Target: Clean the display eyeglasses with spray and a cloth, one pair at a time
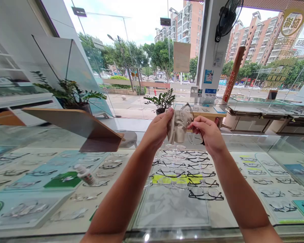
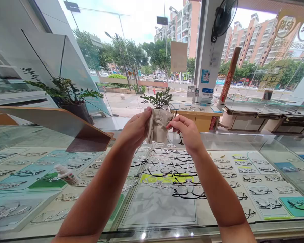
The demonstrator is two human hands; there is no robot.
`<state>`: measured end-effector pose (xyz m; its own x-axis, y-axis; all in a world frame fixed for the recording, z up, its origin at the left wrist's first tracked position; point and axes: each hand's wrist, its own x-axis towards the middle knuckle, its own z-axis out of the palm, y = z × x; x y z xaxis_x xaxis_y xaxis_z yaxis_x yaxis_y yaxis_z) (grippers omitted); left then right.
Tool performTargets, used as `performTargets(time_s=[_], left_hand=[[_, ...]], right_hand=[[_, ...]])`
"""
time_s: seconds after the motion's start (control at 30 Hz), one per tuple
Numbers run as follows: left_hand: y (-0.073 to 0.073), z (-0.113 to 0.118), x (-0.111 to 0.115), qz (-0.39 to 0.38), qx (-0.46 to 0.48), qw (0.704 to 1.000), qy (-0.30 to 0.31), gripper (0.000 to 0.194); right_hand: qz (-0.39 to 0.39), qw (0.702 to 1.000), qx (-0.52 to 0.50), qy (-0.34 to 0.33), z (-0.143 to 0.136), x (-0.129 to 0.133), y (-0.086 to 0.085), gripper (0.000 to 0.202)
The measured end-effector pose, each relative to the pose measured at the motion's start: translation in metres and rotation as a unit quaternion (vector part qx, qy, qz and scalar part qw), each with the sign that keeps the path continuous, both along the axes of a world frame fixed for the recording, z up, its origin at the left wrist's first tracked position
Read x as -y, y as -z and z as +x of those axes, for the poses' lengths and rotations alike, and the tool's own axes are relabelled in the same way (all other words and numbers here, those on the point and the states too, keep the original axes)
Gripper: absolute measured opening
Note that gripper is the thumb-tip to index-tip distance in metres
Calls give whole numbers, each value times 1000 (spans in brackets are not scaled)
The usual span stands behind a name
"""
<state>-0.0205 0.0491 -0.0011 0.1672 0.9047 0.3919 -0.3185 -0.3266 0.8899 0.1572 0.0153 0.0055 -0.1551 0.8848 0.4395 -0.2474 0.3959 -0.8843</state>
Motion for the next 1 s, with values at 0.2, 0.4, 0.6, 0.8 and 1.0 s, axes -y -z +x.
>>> performTargets(time_s=[0.2, 0.4, 0.6, 0.8, 1.0], left_hand=[[0, 0, 4, 33, -22, 999, 29, 62], [1, -5, -1, 71, -41, 994, 66, 53], [0, -10, -1, 100, -43, 987, 117, 40], [-3, -10, 3, 88, -45, 986, 133, 33], [-5, -4, 7, 71, -30, 993, 89, 44]], right_hand=[[15, 999, 36, -5, -4, -7, 7, 14], [-5, 1000, 7, -12, -5, -9, 7, 14], [-10, 1000, -13, -26, -4, -9, 7, 13], [-22, 999, -20, -34, -3, -10, 7, 13], [-27, 999, -27, -33, -5, -11, 8, 14]])
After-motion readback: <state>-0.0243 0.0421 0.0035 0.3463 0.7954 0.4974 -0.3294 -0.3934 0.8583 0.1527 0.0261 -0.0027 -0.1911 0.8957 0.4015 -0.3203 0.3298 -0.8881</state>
